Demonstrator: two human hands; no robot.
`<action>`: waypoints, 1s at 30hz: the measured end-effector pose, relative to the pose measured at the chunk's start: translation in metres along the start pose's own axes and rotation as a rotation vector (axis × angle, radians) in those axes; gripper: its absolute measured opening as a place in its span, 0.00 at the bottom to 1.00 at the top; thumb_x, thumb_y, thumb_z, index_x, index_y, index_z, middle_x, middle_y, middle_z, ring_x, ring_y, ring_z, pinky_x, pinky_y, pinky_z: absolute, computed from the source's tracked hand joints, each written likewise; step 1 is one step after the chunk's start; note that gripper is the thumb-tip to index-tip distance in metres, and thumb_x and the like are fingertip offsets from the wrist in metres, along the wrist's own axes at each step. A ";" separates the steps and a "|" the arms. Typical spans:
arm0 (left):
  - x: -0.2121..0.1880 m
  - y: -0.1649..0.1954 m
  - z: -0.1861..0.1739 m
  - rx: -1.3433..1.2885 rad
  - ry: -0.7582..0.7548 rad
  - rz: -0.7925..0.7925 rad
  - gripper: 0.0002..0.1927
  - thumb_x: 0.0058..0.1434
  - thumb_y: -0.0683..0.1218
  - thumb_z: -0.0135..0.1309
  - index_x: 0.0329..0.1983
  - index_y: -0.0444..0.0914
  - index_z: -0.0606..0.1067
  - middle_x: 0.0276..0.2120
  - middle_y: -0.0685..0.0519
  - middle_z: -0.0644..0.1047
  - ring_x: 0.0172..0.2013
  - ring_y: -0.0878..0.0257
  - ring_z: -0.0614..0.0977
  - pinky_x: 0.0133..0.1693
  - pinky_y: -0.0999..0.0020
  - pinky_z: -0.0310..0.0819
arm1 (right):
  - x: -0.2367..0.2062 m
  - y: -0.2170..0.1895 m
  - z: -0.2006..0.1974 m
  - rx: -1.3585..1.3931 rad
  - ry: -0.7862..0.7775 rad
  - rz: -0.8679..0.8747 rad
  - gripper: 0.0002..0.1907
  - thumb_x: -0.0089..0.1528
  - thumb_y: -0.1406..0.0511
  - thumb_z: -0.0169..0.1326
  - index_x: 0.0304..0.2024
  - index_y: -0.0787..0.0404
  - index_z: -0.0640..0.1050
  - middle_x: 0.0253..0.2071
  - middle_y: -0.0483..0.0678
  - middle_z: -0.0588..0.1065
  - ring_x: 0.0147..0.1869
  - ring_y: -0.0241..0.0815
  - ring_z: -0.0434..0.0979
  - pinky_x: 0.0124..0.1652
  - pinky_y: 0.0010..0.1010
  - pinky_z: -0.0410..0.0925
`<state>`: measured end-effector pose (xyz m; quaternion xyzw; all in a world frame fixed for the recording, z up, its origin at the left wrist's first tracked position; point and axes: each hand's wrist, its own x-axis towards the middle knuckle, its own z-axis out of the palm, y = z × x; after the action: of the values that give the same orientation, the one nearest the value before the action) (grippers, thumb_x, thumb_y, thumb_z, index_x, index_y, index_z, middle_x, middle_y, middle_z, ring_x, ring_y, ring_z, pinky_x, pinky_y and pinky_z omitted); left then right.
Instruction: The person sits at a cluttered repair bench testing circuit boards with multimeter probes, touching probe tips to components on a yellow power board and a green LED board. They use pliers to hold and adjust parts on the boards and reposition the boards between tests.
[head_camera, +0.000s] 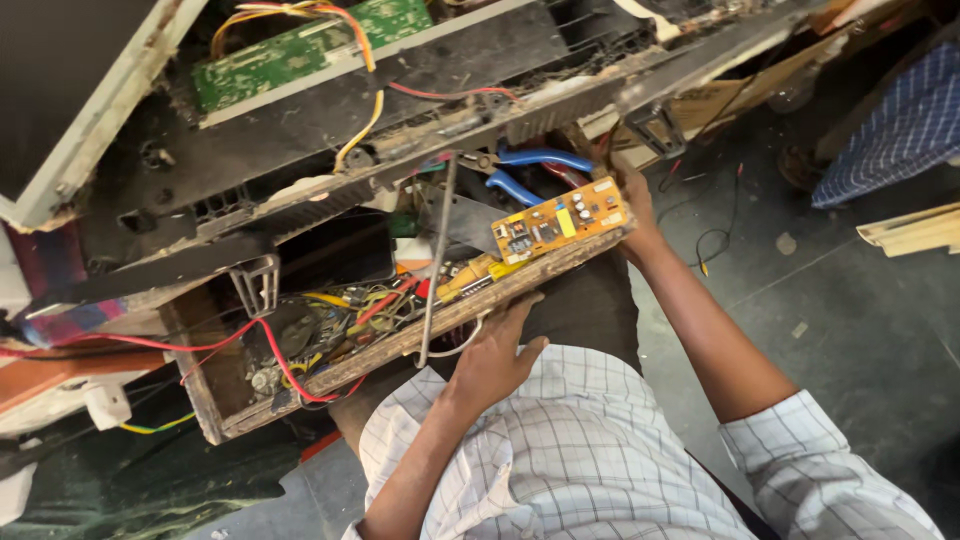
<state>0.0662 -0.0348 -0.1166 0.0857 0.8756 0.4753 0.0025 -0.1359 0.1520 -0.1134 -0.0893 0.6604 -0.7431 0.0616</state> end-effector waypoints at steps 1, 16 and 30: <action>0.000 -0.002 0.002 0.026 0.012 0.013 0.33 0.61 0.47 0.61 0.69 0.35 0.66 0.62 0.34 0.71 0.64 0.36 0.70 0.63 0.50 0.63 | -0.001 0.002 0.003 -0.158 -0.043 0.040 0.31 0.64 0.67 0.59 0.67 0.63 0.65 0.61 0.51 0.71 0.61 0.40 0.73 0.59 0.33 0.69; 0.018 -0.019 0.028 0.102 -0.017 0.157 0.44 0.61 0.55 0.61 0.73 0.30 0.57 0.68 0.29 0.63 0.68 0.33 0.62 0.66 0.46 0.55 | -0.146 -0.067 -0.045 0.664 0.084 0.252 0.18 0.77 0.55 0.43 0.38 0.59 0.73 0.29 0.42 0.64 0.35 0.38 0.62 0.41 0.33 0.65; 0.017 -0.030 0.030 -0.024 0.027 0.081 0.30 0.62 0.52 0.61 0.65 0.38 0.69 0.59 0.37 0.72 0.60 0.38 0.73 0.60 0.50 0.66 | -0.145 -0.100 -0.063 0.804 -0.030 0.316 0.17 0.78 0.59 0.46 0.40 0.64 0.73 0.30 0.41 0.61 0.35 0.35 0.58 0.31 0.22 0.58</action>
<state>0.0480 -0.0233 -0.1562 0.1148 0.8656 0.4867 -0.0275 -0.0054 0.2555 -0.0288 0.0332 0.3230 -0.9212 0.2142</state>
